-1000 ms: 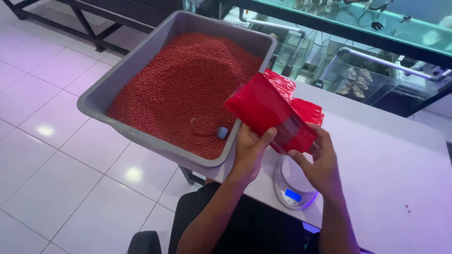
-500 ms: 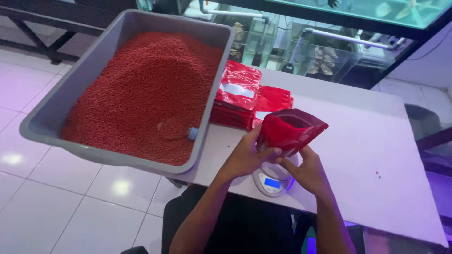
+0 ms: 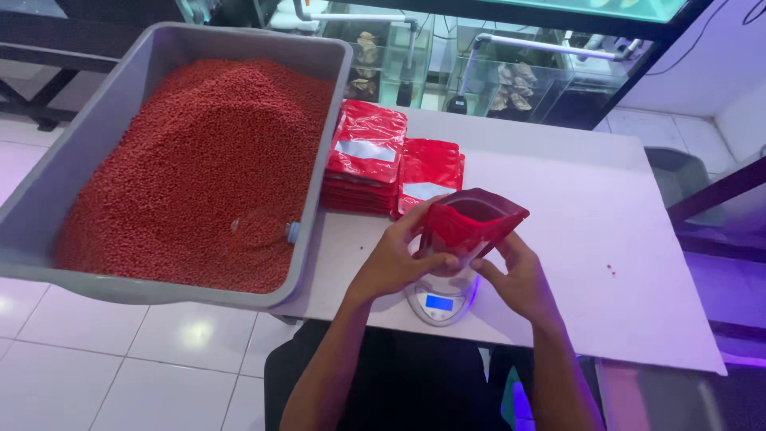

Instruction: The person scoops red fish food pellets from a large bin into small red pouches, weighs each pouch on a digital scale, and then places the filled pouches into a separate container.

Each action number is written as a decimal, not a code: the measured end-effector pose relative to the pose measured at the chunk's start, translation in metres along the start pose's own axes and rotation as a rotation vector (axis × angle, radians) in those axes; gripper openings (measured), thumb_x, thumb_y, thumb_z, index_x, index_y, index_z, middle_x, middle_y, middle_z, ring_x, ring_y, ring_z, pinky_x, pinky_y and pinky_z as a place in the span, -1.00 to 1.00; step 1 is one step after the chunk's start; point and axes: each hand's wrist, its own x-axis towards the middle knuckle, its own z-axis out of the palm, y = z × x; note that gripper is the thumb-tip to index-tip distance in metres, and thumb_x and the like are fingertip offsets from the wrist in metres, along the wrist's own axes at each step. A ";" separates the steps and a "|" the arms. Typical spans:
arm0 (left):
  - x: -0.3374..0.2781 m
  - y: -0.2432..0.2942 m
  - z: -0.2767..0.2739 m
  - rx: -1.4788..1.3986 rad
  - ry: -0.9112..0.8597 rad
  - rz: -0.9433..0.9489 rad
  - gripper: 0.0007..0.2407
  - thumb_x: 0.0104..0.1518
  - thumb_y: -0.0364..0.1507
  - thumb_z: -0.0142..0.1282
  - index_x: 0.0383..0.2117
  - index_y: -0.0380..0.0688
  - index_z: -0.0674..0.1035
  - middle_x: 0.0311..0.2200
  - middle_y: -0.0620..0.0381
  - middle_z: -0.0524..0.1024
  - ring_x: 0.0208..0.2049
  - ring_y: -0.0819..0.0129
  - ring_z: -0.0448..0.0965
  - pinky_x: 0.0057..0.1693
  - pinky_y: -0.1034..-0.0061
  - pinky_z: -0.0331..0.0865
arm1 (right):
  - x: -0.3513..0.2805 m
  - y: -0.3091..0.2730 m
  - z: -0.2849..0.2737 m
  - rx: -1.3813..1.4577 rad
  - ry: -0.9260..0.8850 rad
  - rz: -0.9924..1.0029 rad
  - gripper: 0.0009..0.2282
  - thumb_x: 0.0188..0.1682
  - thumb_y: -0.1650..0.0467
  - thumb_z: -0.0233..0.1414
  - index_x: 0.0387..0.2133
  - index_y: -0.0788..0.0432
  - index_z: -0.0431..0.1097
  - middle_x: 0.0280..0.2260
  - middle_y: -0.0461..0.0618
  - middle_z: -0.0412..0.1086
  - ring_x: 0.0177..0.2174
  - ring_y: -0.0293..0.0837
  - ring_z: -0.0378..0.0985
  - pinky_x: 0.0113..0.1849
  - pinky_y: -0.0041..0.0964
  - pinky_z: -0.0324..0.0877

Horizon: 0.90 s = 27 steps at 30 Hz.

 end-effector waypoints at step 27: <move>0.011 -0.010 0.000 0.073 0.087 0.144 -0.36 -0.05 -0.33 0.47 0.23 -0.14 0.47 0.07 -0.13 0.55 0.17 0.09 0.52 0.35 0.13 0.26 | 0.016 0.000 -0.005 0.062 0.045 -0.234 -0.48 -0.17 0.33 0.28 0.05 0.34 0.36 -0.04 0.27 0.47 0.06 0.19 0.48 0.15 0.20 0.29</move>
